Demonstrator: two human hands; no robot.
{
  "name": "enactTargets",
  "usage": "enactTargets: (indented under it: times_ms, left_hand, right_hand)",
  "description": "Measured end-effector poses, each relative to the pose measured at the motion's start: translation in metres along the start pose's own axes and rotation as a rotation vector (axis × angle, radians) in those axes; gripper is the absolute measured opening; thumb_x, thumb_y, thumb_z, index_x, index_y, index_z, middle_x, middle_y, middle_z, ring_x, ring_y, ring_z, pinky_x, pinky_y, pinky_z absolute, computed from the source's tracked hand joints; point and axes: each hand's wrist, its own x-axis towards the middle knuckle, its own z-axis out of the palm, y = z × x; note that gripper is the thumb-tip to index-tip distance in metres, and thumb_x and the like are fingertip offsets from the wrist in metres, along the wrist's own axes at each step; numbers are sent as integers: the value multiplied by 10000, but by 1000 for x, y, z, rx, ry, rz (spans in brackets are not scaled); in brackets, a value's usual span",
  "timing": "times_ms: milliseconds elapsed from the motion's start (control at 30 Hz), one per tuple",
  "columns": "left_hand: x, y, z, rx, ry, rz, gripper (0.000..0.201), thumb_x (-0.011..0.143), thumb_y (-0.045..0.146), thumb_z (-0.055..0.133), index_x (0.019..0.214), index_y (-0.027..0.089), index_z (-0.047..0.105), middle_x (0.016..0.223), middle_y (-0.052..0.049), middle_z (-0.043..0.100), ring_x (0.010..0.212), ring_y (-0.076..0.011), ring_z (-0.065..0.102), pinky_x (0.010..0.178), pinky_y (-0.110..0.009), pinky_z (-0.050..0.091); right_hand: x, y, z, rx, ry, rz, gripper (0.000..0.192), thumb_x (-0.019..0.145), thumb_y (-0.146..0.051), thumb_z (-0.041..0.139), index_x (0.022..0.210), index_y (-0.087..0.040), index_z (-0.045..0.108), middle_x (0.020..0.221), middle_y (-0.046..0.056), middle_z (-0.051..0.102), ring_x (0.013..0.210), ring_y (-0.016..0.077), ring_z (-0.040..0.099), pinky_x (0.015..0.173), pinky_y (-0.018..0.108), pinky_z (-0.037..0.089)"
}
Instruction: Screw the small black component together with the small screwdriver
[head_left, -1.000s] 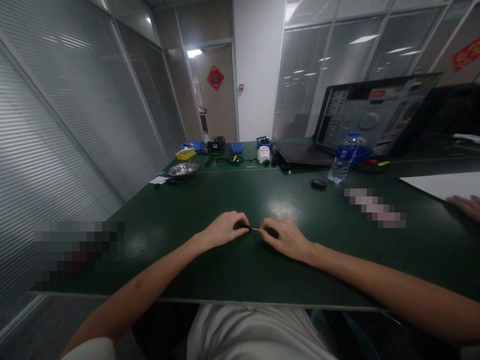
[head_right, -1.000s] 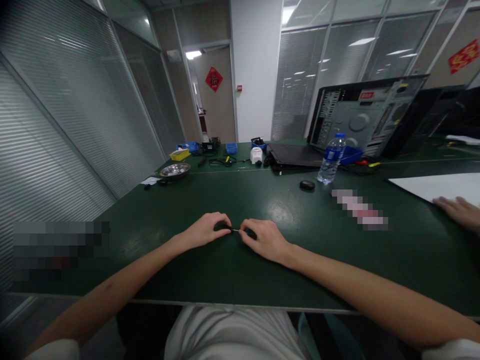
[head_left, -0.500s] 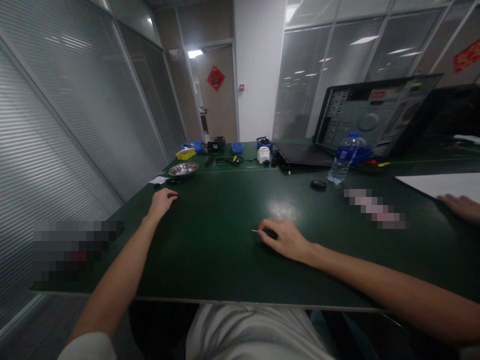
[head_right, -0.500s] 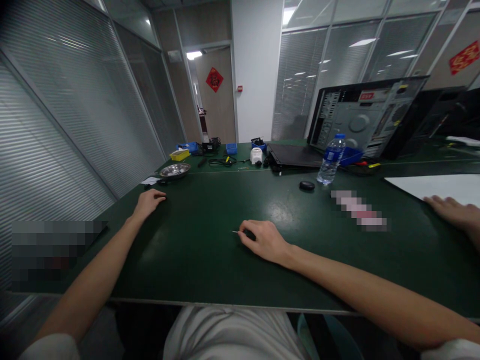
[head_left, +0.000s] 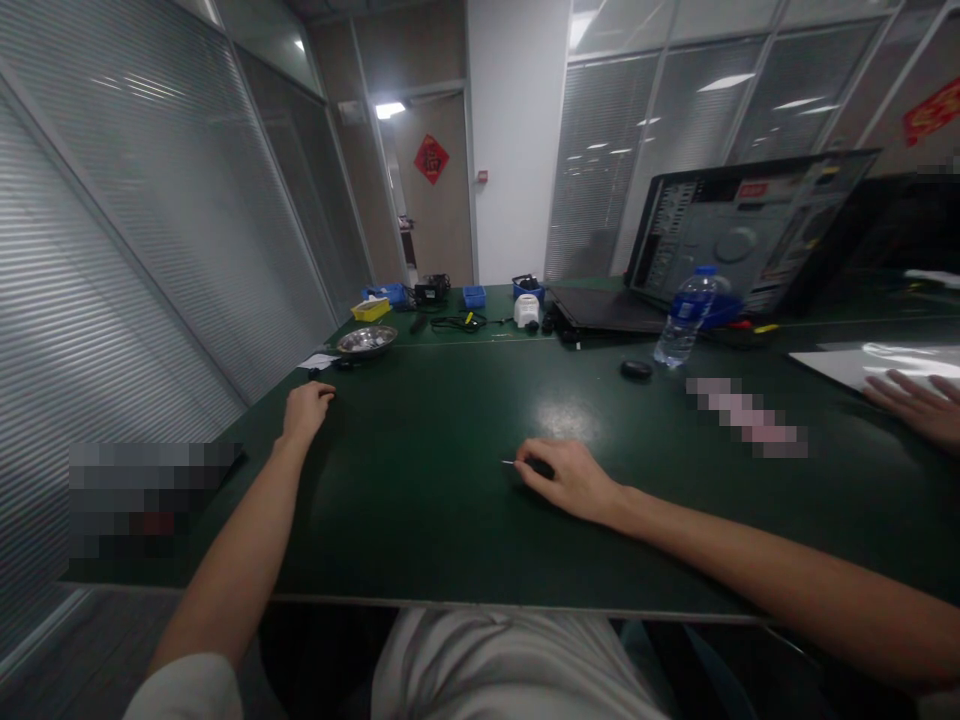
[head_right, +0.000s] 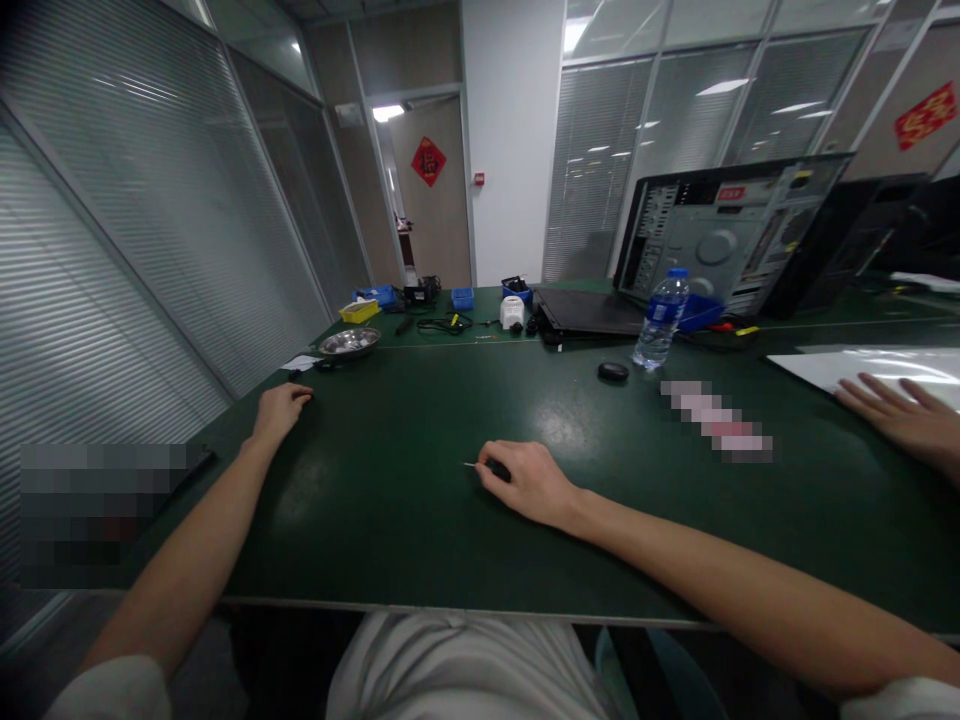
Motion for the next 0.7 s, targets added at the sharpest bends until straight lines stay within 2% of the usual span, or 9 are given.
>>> enactTargets:
  times_ms: [300, 533, 700]
  left_hand:
    - [-6, 7, 0, 130, -9, -78, 371, 963, 248, 523, 1247, 169, 749, 1177, -174, 739, 1091, -349, 676, 959, -432, 518]
    - [-5, 10, 2, 179, -28, -69, 349, 962, 191, 502, 1204, 147, 750, 1178, -180, 720, 1092, -329, 677, 965, -399, 523]
    - [-9, 6, 3, 207, 2, -84, 381, 970, 162, 440, 1216, 123, 728, 1267, -191, 648, 1117, -326, 652, 974, -402, 519]
  right_hand:
    - [1, 0, 0, 8, 2, -4, 198, 1026, -336, 518, 994, -201, 660, 841, 6, 670, 698, 135, 591, 655, 256, 384]
    - [0, 0, 1, 6, 5, -8, 201, 1030, -340, 515, 992, -206, 660, 845, 8, 676, 690, 133, 592, 648, 257, 378]
    - [0, 1, 2, -1, 4, -1, 191, 1027, -338, 525, 1002, -209, 663, 857, 0, 682, 703, 131, 599, 664, 261, 382]
